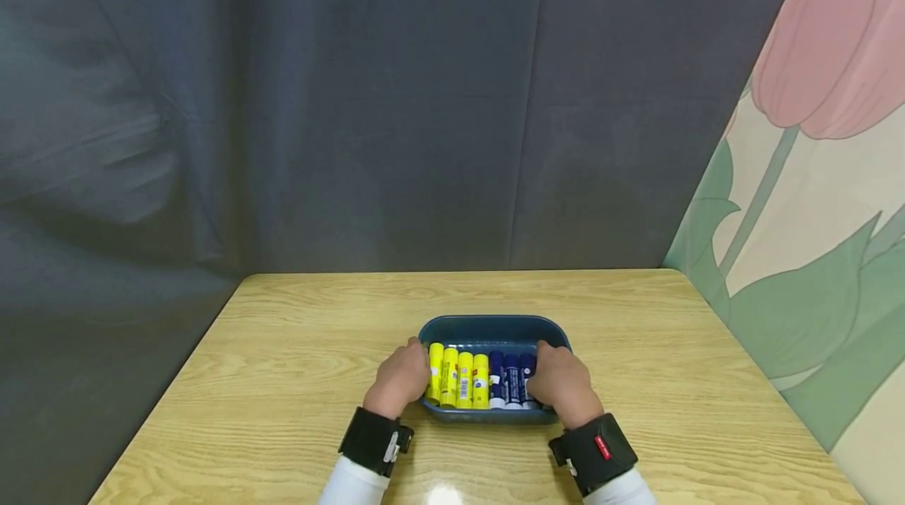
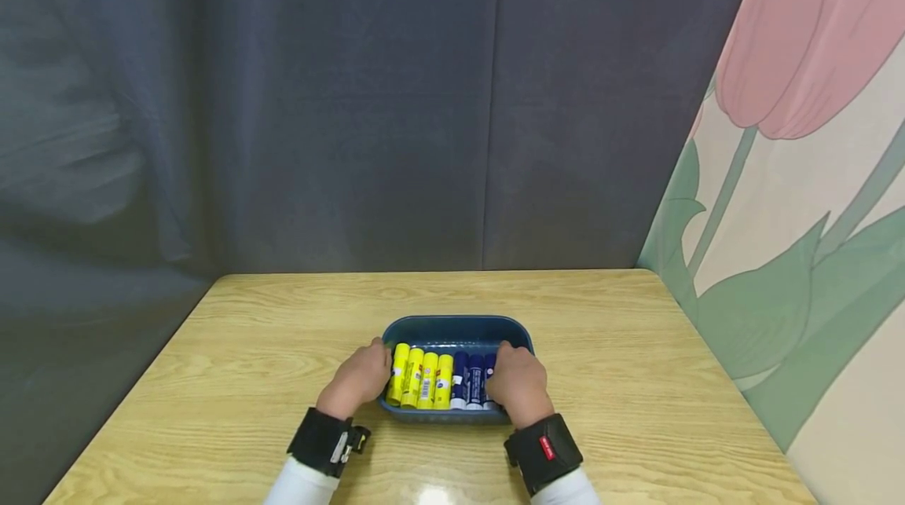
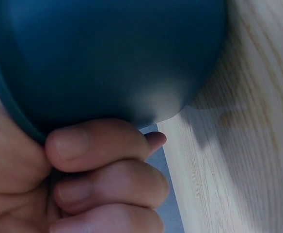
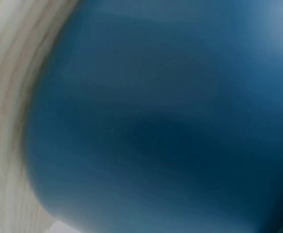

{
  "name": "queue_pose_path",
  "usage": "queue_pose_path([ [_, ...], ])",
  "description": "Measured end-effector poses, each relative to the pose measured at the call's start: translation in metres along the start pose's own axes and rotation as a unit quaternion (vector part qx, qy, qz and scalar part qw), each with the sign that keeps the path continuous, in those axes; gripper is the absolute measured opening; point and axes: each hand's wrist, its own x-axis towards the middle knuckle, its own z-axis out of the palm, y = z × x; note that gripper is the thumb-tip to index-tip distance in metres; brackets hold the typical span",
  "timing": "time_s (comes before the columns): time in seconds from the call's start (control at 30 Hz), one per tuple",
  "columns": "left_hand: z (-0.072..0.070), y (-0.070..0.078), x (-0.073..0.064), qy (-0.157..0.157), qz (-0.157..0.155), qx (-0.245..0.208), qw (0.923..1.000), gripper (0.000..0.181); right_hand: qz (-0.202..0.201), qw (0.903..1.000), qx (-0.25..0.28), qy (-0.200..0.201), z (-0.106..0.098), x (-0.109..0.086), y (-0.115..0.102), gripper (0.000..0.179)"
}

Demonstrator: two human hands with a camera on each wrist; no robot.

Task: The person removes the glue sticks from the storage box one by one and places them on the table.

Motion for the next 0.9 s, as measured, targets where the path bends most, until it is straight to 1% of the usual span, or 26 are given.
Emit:
queue_pose_path([
  [0.17, 0.0002, 0.0005, 0.0009, -0.004, -0.005, 0.006, 1.0000, 0.031, 0.009, 0.9999, 0.008, -0.002, -0.0002, 0.0004, -0.0007, 0.063],
  [0.37, -0.0005, 0.0012, 0.0005, -0.005, -0.010, 0.006, 0.9999, 0.031, 0.015, 0.9994, 0.029, -0.007, -0.0034, -0.0008, -0.0015, 0.062],
  [0.6, 0.0000, 0.0009, -0.0001, -0.004, -0.003, 0.002, 1.0000, 0.032, 0.013, 0.9992, 0.036, -0.007, -0.0067, -0.0035, -0.0021, 0.062],
  [0.9, -0.0005, 0.0010, -0.0003, -0.006, -0.008, 0.010, 0.9999, 0.033, 0.013, 0.9987, 0.049, -0.004, -0.0095, -0.0071, -0.0051, 0.061],
])
